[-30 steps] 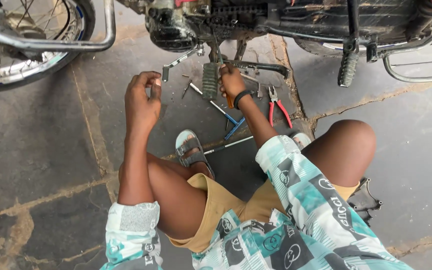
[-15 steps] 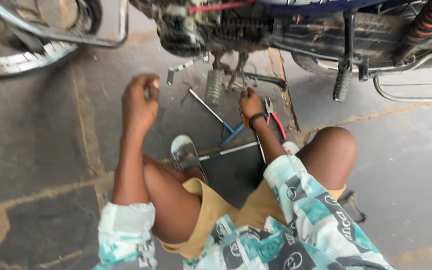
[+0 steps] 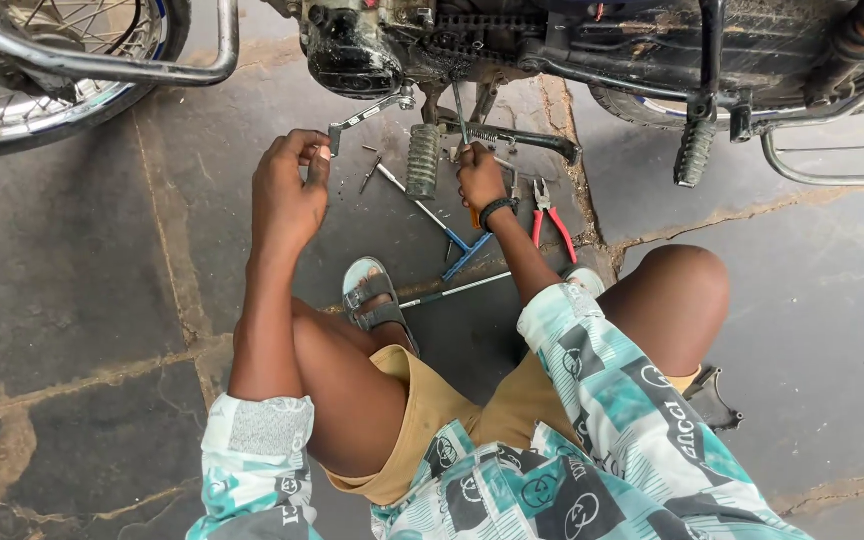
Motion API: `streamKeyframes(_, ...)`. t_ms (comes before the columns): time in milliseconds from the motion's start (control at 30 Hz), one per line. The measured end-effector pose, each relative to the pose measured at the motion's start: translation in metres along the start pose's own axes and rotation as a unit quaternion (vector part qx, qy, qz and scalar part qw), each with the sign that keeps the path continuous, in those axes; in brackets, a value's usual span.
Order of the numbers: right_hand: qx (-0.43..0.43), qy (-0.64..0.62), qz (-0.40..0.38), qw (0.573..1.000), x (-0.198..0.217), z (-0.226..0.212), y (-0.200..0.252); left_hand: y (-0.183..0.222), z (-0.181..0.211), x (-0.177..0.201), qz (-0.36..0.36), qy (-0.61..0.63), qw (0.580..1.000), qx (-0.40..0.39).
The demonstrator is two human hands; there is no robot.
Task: The person sits on the ground beside a motorcycle and uses a screwdriver to unscrew and remove fasteners from the bike's lower frame and footpeg area, handling small removed parts and setting them on the ground while working with pliers and other hand tools nearby.
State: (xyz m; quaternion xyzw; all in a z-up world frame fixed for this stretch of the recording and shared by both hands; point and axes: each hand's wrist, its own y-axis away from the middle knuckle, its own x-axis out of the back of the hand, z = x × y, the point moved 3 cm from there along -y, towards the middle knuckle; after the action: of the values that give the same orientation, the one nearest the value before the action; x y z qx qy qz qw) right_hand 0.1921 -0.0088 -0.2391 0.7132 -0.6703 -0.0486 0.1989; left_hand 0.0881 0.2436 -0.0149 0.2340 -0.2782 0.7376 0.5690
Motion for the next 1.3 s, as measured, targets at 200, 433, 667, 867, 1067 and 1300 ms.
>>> streamKeyframes(200,0.084,0.126,0.052,0.987,0.001,0.035,-0.045,-0.002,-0.002,-0.003,-0.003,-0.007,1.0,0.005)
streamKeyframes(433,0.001,0.076,0.082,0.994,0.012,0.009,-0.015,-0.003,0.003,-0.003,-0.009,-0.002,1.0,0.008)
streamKeyframes(667,-0.004,-0.072,0.021,0.997,-0.005,0.013,-0.003,-0.006,0.008,-0.01,-0.021,-0.011,1.0,-0.001)
streamKeyframes(867,-0.029,-0.119,-0.011,0.992,-0.023,-0.012,-0.005,-0.008,0.013,-0.016,-0.034,-0.004,0.999,0.001)
streamKeyframes(1067,-0.074,-0.132,0.026,0.988,-0.025,0.001,-0.018,-0.01,0.015,-0.018,-0.04,-0.011,0.999,0.003)
streamKeyframes(1300,-0.04,-0.197,0.048,0.979,-0.037,0.009,-0.008,-0.013,0.013,-0.023,-0.051,-0.019,0.998,0.007)
